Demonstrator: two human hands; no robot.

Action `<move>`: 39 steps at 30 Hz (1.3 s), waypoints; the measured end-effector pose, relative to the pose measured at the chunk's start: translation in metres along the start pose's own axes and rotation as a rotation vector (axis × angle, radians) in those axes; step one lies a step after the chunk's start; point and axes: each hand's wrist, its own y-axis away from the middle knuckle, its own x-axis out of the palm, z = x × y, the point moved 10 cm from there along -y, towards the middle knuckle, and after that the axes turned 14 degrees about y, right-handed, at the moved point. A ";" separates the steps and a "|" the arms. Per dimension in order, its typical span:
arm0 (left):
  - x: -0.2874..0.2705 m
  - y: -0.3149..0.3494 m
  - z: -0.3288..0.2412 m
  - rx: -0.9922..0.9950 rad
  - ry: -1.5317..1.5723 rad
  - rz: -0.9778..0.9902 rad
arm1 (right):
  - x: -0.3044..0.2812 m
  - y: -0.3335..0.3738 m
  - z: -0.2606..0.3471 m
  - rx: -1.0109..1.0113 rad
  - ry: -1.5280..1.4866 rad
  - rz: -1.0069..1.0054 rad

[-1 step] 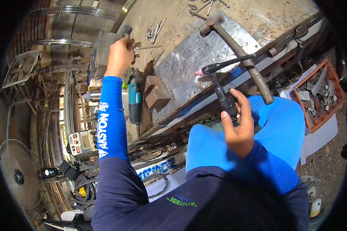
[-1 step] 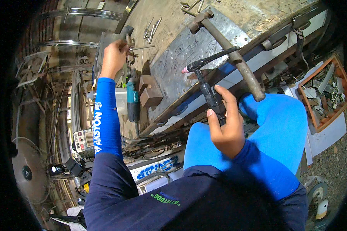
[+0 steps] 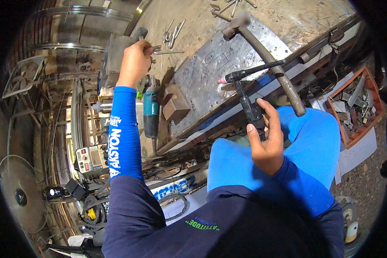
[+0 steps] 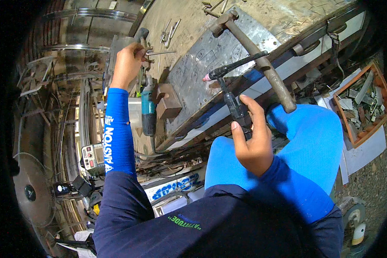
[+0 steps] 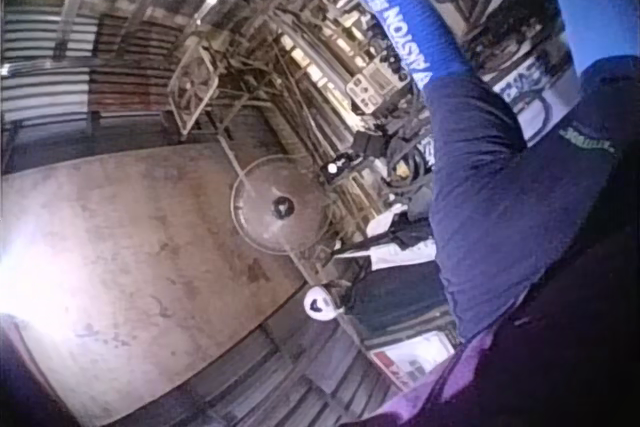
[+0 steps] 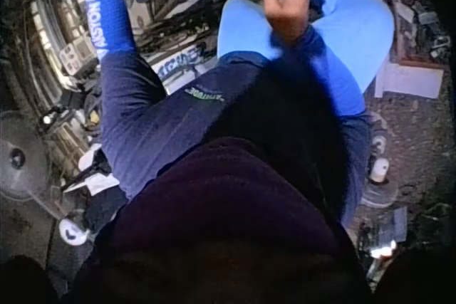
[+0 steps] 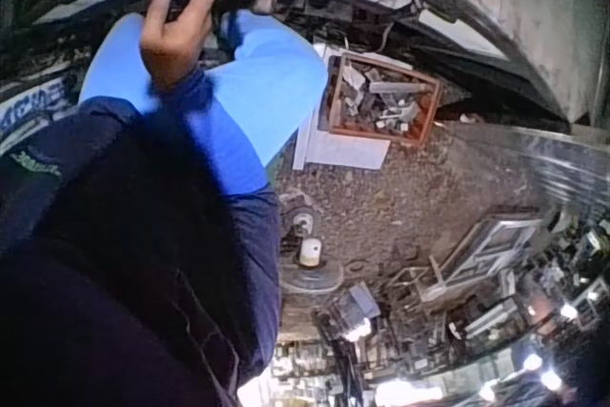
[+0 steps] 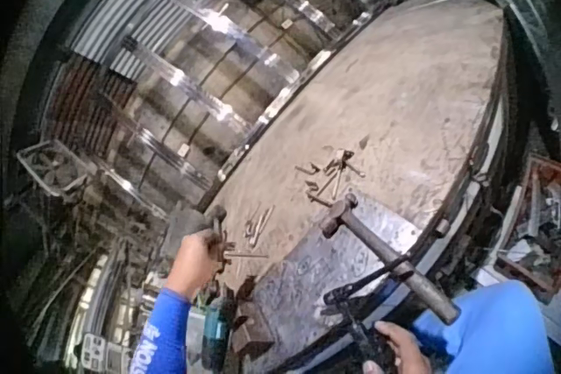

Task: The person sits at a workbench and repeatedly bends small metal rods into hooks using a hammer and anvil. They then use a welding torch to heat and weld the bent ends. The person handles multiple rods one at a time, placing finished hooks on the workbench.

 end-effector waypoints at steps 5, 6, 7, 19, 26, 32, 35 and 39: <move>0.041 0.021 -0.089 0.268 -0.151 0.302 | -0.005 -0.003 -0.003 0.030 -0.005 -0.023; 0.048 0.023 -0.096 0.270 -0.141 0.320 | -0.007 -0.004 0.000 0.013 0.011 -0.037; 0.055 0.023 -0.103 0.274 -0.133 0.335 | -0.008 -0.005 0.002 -0.007 0.026 -0.053; 0.139 0.020 -0.117 0.149 0.032 0.705 | -0.010 -0.008 -0.002 0.016 0.048 -0.050; 0.136 0.032 -0.088 0.012 0.290 0.710 | -0.018 -0.006 0.002 0.007 0.086 -0.148; 0.131 0.038 -0.099 0.038 0.226 0.632 | -0.023 -0.008 0.005 -0.027 0.178 -0.151; 0.132 0.044 -0.096 0.018 0.234 0.639 | -0.022 -0.009 0.008 -0.072 0.226 -0.140; 0.128 0.048 -0.098 0.047 0.302 0.590 | -0.014 -0.005 -0.001 -0.031 0.212 -0.131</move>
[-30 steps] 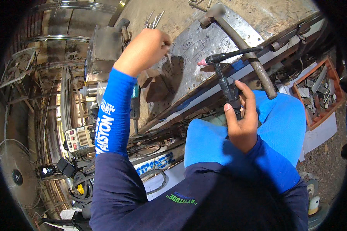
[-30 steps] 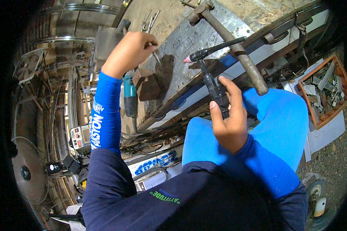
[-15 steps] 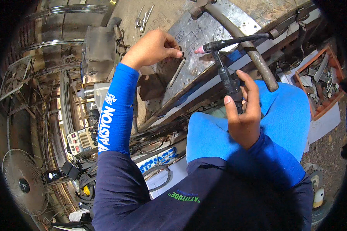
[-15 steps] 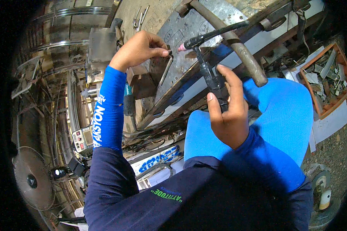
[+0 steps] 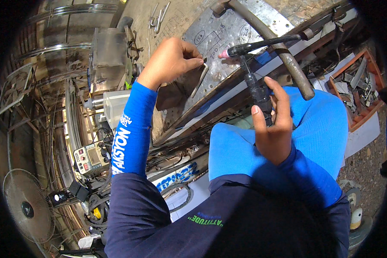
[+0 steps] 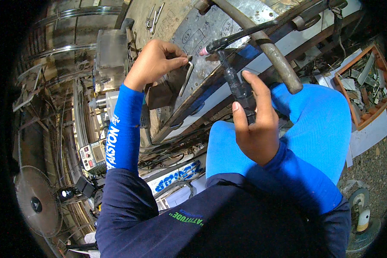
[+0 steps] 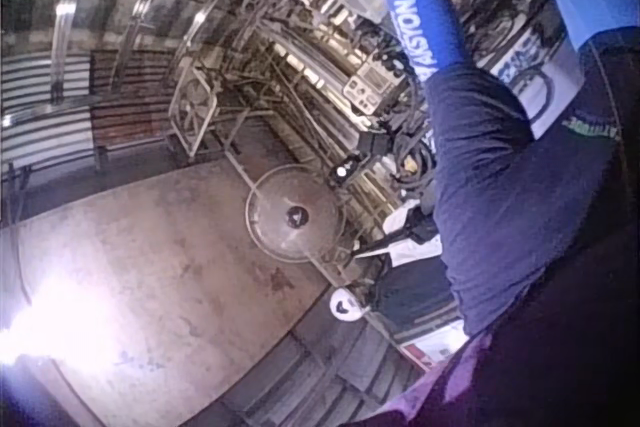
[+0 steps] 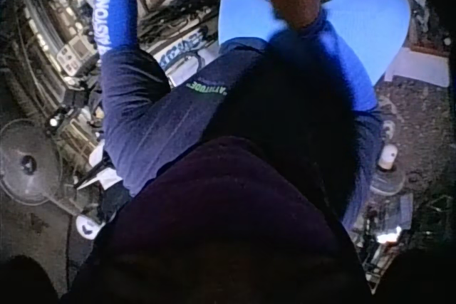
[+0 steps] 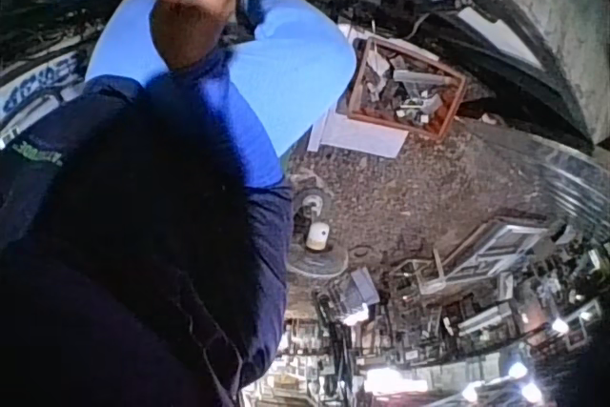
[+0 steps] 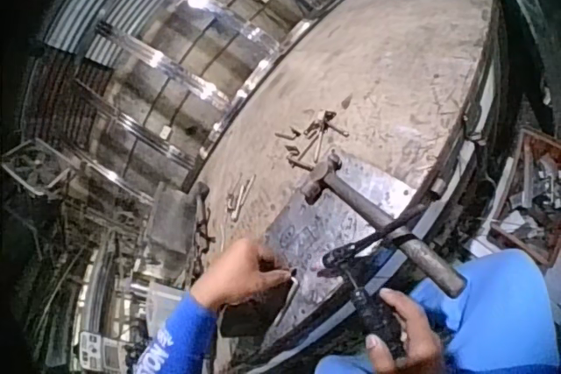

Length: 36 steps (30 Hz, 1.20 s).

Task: The person sits at a workbench and repeatedly bends small metal rods into hooks using a hammer and anvil. They then use a welding torch to heat and weld the bent ends. The person handles multiple rods one at a time, placing finished hooks on the workbench.

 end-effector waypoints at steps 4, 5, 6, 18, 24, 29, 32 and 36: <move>-0.002 0.009 -0.002 0.056 0.037 -0.047 | 0.006 0.003 0.002 0.024 0.005 0.103; -0.004 0.013 -0.005 0.100 0.043 -0.068 | 0.007 0.003 0.003 0.019 0.008 0.120; -0.007 0.018 -0.015 0.189 0.020 -0.095 | 0.008 0.004 0.000 0.015 0.025 0.123; -0.026 0.054 -0.043 0.400 -0.020 -0.239 | 0.009 0.007 -0.001 0.039 -0.217 0.107; -0.011 0.023 -0.012 0.129 0.003 -0.221 | 0.013 0.005 0.000 0.061 -0.081 0.158; 0.001 0.009 0.018 -0.038 0.198 -0.150 | 0.013 0.004 0.000 0.042 -0.009 0.175; 0.003 0.006 0.019 -0.061 0.215 -0.150 | 0.010 -0.001 0.002 -0.004 0.024 0.144; 0.006 0.009 0.012 -0.068 0.185 -0.151 | 0.012 -0.001 -0.005 0.057 -0.028 0.151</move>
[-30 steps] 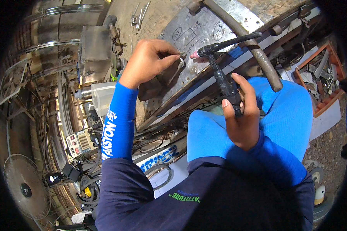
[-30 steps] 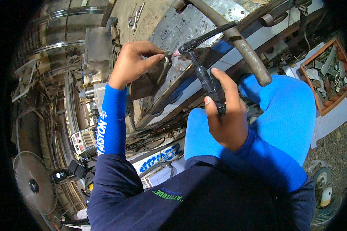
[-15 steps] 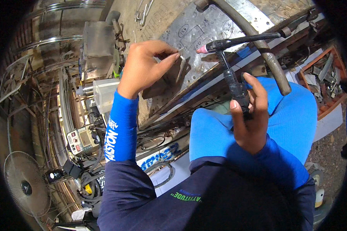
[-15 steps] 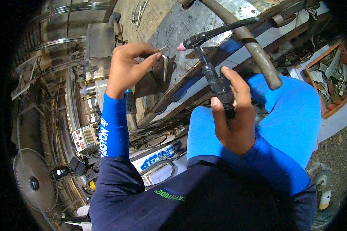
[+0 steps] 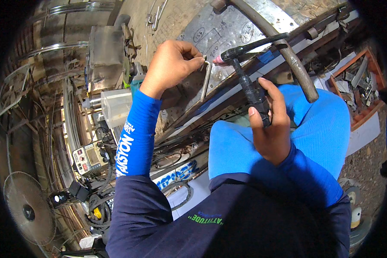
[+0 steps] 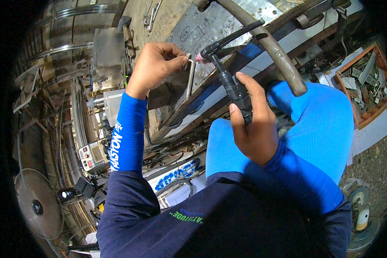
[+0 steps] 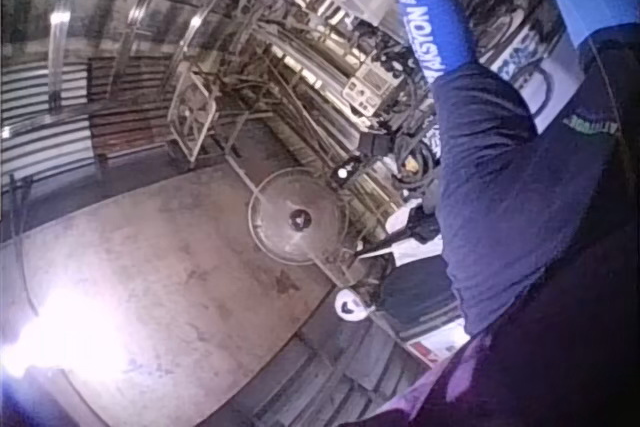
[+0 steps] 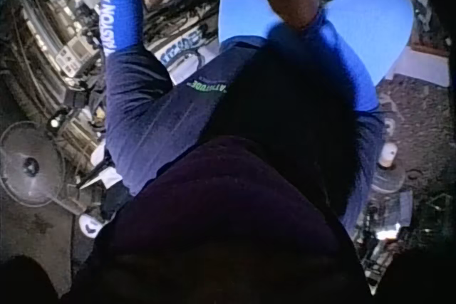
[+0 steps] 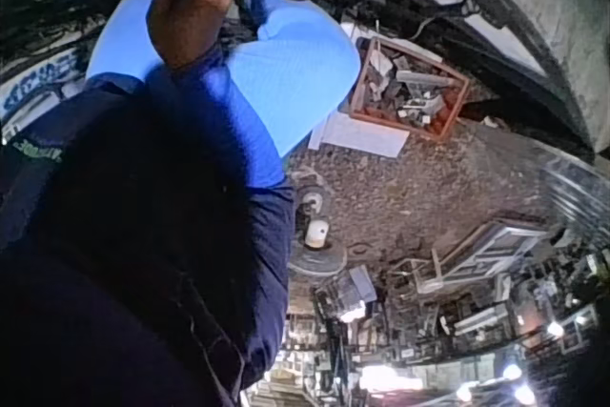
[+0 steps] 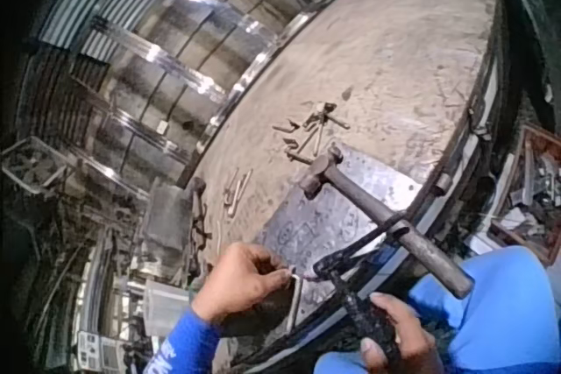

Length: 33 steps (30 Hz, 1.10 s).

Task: The person sits at a workbench and repeatedly bends small metal rods into hooks using a hammer and anvil. They then use a welding torch to heat and weld the bent ends. The person handles multiple rods one at a time, placing finished hooks on the workbench.

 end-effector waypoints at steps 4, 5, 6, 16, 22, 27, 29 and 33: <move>-0.002 0.004 0.006 0.032 0.042 -0.036 | 0.002 0.003 -0.002 0.043 -0.155 -0.038; -0.004 0.005 0.011 0.015 0.043 -0.048 | 0.003 0.005 -0.002 0.030 -0.192 -0.059; -0.007 0.005 0.016 0.004 0.050 -0.066 | 0.000 0.005 0.002 0.003 -0.204 -0.069; -0.018 -0.007 0.060 0.016 0.427 -0.016 | -0.143 0.111 0.041 0.228 -0.479 -0.261; -0.041 0.001 0.059 0.086 0.527 -0.162 | -0.258 0.264 -0.077 0.732 -0.080 -0.545; -0.069 0.076 0.084 0.195 1.010 -0.417 | -0.265 0.351 -0.161 1.054 -0.238 -0.600; -0.063 0.113 0.122 0.100 1.222 -0.541 | -0.313 0.342 -0.153 0.938 0.210 -0.591; -0.047 0.184 0.176 0.105 1.462 -0.907 | -0.309 0.228 -0.068 0.356 0.617 -0.534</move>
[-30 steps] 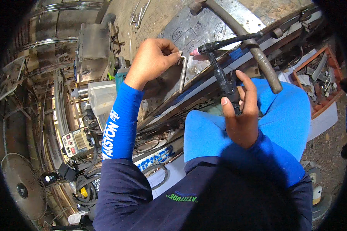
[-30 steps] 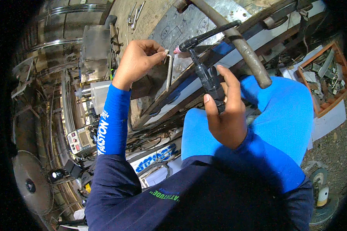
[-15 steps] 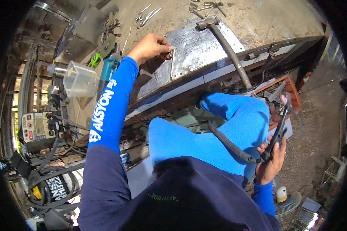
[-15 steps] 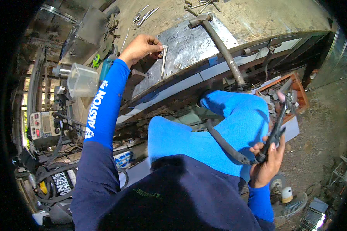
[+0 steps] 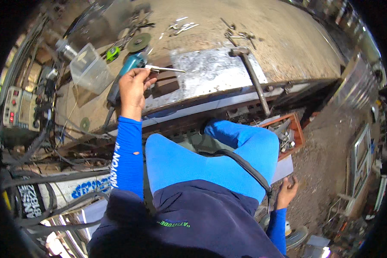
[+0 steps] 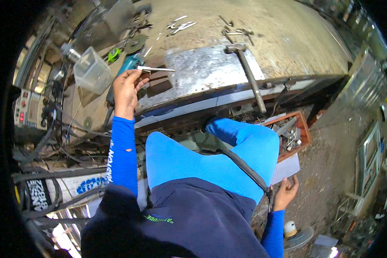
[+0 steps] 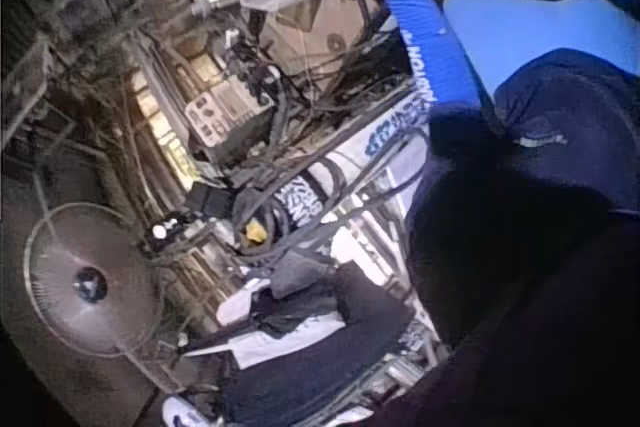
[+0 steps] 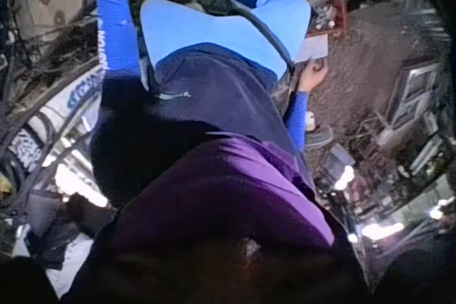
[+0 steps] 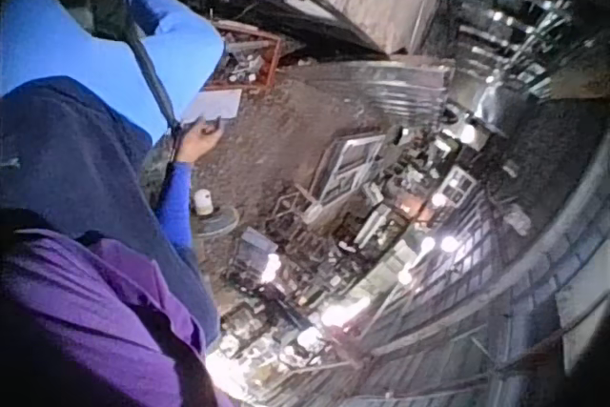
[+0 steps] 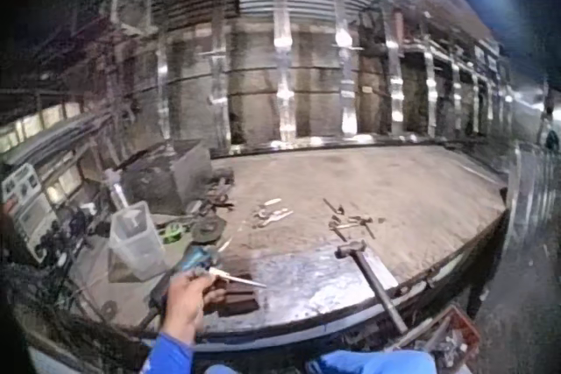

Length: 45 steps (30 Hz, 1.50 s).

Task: The person sits at a workbench and repeatedly bends small metal rods into hooks using a hammer and anvil. They then use a welding torch to heat and weld the bent ends. The person handles multiple rods one at a time, placing finished hooks on the workbench.

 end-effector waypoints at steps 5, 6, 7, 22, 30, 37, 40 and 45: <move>-0.029 0.016 0.046 0.098 0.003 -0.215 | 0.071 -0.037 0.259 -0.699 -0.016 0.066; -0.025 0.017 0.059 0.081 0.037 -0.230 | 0.092 -0.044 0.290 -0.839 0.095 0.025; -0.026 0.020 0.059 0.116 0.085 -0.253 | 0.119 -0.044 0.331 -0.869 0.243 0.051; -0.039 0.012 0.073 0.188 0.181 -0.125 | 0.254 -0.157 0.385 -0.736 0.647 0.302; -0.025 0.029 0.055 0.270 0.281 0.080 | 0.219 -0.140 0.362 -0.737 0.158 0.369; -0.033 0.044 0.043 0.372 0.271 0.015 | 0.208 0.027 0.387 -0.396 -0.302 0.731; -0.033 0.030 0.047 0.337 0.159 -0.086 | 0.212 0.055 0.386 -0.400 -0.315 0.781; -0.011 0.013 0.062 0.107 0.377 -0.082 | 0.200 0.069 0.402 -0.421 -0.355 0.692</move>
